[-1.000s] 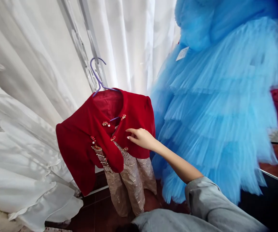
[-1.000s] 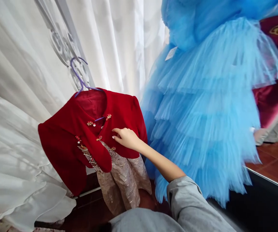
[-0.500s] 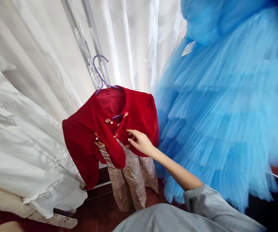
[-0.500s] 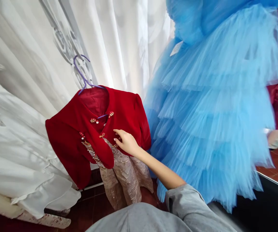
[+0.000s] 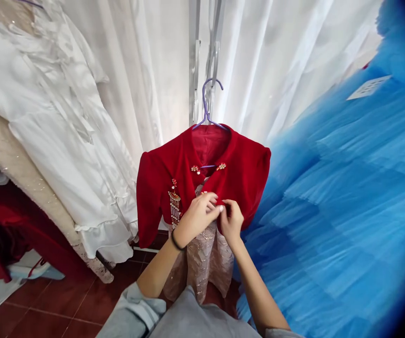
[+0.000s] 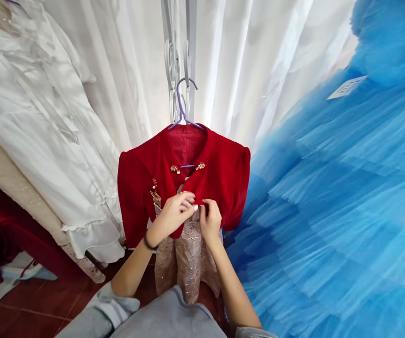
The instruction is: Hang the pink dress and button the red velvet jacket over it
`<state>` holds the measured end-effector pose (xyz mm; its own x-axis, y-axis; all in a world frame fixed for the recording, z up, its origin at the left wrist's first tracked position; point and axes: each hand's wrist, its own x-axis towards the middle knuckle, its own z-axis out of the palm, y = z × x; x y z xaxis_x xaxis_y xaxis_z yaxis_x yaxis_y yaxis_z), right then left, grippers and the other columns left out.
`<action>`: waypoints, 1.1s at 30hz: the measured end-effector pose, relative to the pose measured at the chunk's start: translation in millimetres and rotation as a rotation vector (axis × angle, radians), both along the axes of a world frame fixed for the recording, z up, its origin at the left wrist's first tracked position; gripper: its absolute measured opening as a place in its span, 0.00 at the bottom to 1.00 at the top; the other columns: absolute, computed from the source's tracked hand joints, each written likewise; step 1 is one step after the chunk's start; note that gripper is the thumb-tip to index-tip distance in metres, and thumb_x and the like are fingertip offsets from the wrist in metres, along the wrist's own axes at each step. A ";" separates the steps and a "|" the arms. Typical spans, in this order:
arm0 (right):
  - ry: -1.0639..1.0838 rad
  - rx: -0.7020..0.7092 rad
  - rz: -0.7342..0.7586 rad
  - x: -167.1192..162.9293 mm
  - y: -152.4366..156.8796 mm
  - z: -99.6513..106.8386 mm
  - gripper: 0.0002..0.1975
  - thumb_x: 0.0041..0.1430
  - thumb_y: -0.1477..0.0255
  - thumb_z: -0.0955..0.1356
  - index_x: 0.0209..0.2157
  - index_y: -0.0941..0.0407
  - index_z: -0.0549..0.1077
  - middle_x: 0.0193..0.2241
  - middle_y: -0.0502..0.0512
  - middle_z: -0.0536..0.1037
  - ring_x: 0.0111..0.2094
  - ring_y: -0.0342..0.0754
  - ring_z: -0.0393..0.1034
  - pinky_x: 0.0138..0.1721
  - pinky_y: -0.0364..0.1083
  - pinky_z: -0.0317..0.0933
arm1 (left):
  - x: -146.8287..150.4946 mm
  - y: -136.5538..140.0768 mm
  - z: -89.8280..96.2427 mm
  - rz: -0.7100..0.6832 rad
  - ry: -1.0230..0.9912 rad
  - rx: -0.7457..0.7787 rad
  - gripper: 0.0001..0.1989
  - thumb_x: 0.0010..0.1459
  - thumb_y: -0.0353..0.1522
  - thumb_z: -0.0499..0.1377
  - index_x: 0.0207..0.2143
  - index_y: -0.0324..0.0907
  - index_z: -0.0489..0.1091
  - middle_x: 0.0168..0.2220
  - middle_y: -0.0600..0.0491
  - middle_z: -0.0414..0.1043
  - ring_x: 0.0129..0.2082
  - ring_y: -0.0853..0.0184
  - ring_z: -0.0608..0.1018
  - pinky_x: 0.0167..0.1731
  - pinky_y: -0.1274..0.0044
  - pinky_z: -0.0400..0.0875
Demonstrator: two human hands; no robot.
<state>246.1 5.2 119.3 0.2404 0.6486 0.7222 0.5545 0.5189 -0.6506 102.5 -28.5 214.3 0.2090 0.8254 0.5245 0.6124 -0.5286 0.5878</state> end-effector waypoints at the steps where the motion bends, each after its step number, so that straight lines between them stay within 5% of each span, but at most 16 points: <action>1: 0.150 -0.008 0.034 4.7 -8.4 3.8 0.09 0.62 0.67 0.63 0.40 0.57 0.70 0.35 0.56 0.75 0.35 0.47 0.69 0.37 0.47 0.65 | 1.2 5.7 -2.0 0.122 0.040 0.024 0.09 0.64 0.34 0.54 0.44 0.41 0.69 0.44 0.46 0.72 0.40 0.64 0.78 0.39 0.73 0.75; 4: 0.555 0.019 0.043 18.5 -28.9 11.4 0.13 0.58 0.62 0.68 0.39 0.56 0.68 0.30 0.50 0.71 0.28 0.41 0.65 0.30 0.41 0.60 | -1.2 24.0 -3.4 0.523 0.204 0.060 0.12 0.64 0.38 0.53 0.45 0.39 0.66 0.46 0.41 0.70 0.41 0.59 0.79 0.35 0.73 0.74; 7: 0.772 0.028 0.060 29.5 -36.5 16.6 0.15 0.54 0.61 0.70 0.37 0.56 0.68 0.24 0.43 0.63 0.22 0.37 0.56 0.25 0.38 0.53 | -12.3 42.0 0.6 0.628 0.397 -0.053 0.18 0.64 0.43 0.52 0.44 0.36 0.67 0.42 0.40 0.73 0.37 0.57 0.81 0.32 0.73 0.73; 13: 0.960 -0.024 0.158 36.9 -43.7 28.6 0.19 0.46 0.60 0.74 0.33 0.56 0.67 0.19 0.40 0.61 0.18 0.35 0.52 0.22 0.36 0.49 | -31.4 58.4 17.8 0.596 0.564 -0.113 0.12 0.65 0.31 0.50 0.42 0.34 0.70 0.38 0.36 0.76 0.40 0.51 0.81 0.36 0.69 0.73; 15: 0.979 -0.072 0.196 37.8 -53.1 34.4 0.19 0.44 0.61 0.75 0.34 0.56 0.68 0.20 0.42 0.65 0.19 0.35 0.55 0.22 0.36 0.51 | -29.6 49.8 27.6 0.423 0.471 -0.128 0.10 0.63 0.31 0.51 0.34 0.37 0.70 0.33 0.40 0.77 0.35 0.55 0.82 0.33 0.71 0.72; 17: 0.968 -0.083 0.254 36.5 -65.1 40.8 0.19 0.44 0.61 0.75 0.35 0.56 0.70 0.24 0.46 0.70 0.21 0.38 0.61 0.24 0.38 0.56 | -20.8 41.4 37.0 0.109 0.254 -0.162 0.14 0.64 0.35 0.51 0.27 0.39 0.66 0.26 0.47 0.75 0.26 0.63 0.80 0.28 0.76 0.70; 19: 0.920 -0.028 0.279 29.9 -74.6 46.3 0.17 0.47 0.60 0.73 0.36 0.55 0.71 0.28 0.50 0.73 0.26 0.41 0.67 0.28 0.41 0.62 | -7.5 42.9 42.3 -0.086 0.043 -0.156 0.16 0.64 0.37 0.51 0.23 0.41 0.62 0.21 0.53 0.71 0.20 0.69 0.75 0.24 0.78 0.67; 22: 0.731 0.000 0.312 5.3 -71.4 48.4 0.16 0.54 0.56 0.67 0.38 0.52 0.71 0.29 0.52 0.74 0.28 0.46 0.70 0.31 0.46 0.66 | 7.7 68.3 37.5 -0.022 -0.066 -0.076 0.14 0.62 0.34 0.54 0.23 0.42 0.61 0.19 0.54 0.68 0.20 0.69 0.73 0.25 0.78 0.66; 25: 0.282 -0.197 0.562 -32.4 -42.1 38.7 0.16 0.59 0.57 0.65 0.39 0.54 0.72 0.33 0.54 0.76 0.34 0.48 0.72 0.37 0.48 0.69 | 1.2 98.0 20.3 -0.055 -0.174 -0.147 0.16 0.65 0.38 0.51 0.27 0.40 0.67 0.25 0.51 0.72 0.27 0.66 0.76 0.30 0.75 0.70; 27: 0.015 -0.285 0.671 -56.8 -16.8 25.6 0.18 0.60 0.62 0.64 0.48 0.56 0.70 0.45 0.59 0.76 0.46 0.51 0.71 0.49 0.51 0.67 | -14.9 105.5 9.4 -0.088 -0.247 -0.225 0.21 0.67 0.43 0.46 0.33 0.39 0.71 0.28 0.49 0.75 0.31 0.65 0.78 0.34 0.74 0.73; 30: -0.180 -0.354 0.632 -79.2 9.3 3.6 0.27 0.58 0.69 0.64 0.59 0.59 0.61 0.59 0.64 0.67 0.60 0.54 0.61 0.62 0.55 0.57 | -41.3 95.0 2.8 -0.113 -0.215 -0.210 0.23 0.67 0.45 0.44 0.45 0.40 0.71 0.36 0.49 0.78 0.40 0.64 0.79 0.41 0.72 0.74; 33: -0.253 -0.352 0.588 -79.1 10.0 -15.2 0.26 0.60 0.69 0.64 0.60 0.60 0.61 0.58 0.66 0.67 0.60 0.55 0.60 0.63 0.56 0.54 | -55.4 73.3 2.1 -0.081 -0.092 -0.036 0.20 0.63 0.41 0.53 0.53 0.41 0.67 0.49 0.47 0.75 0.48 0.63 0.77 0.48 0.71 0.71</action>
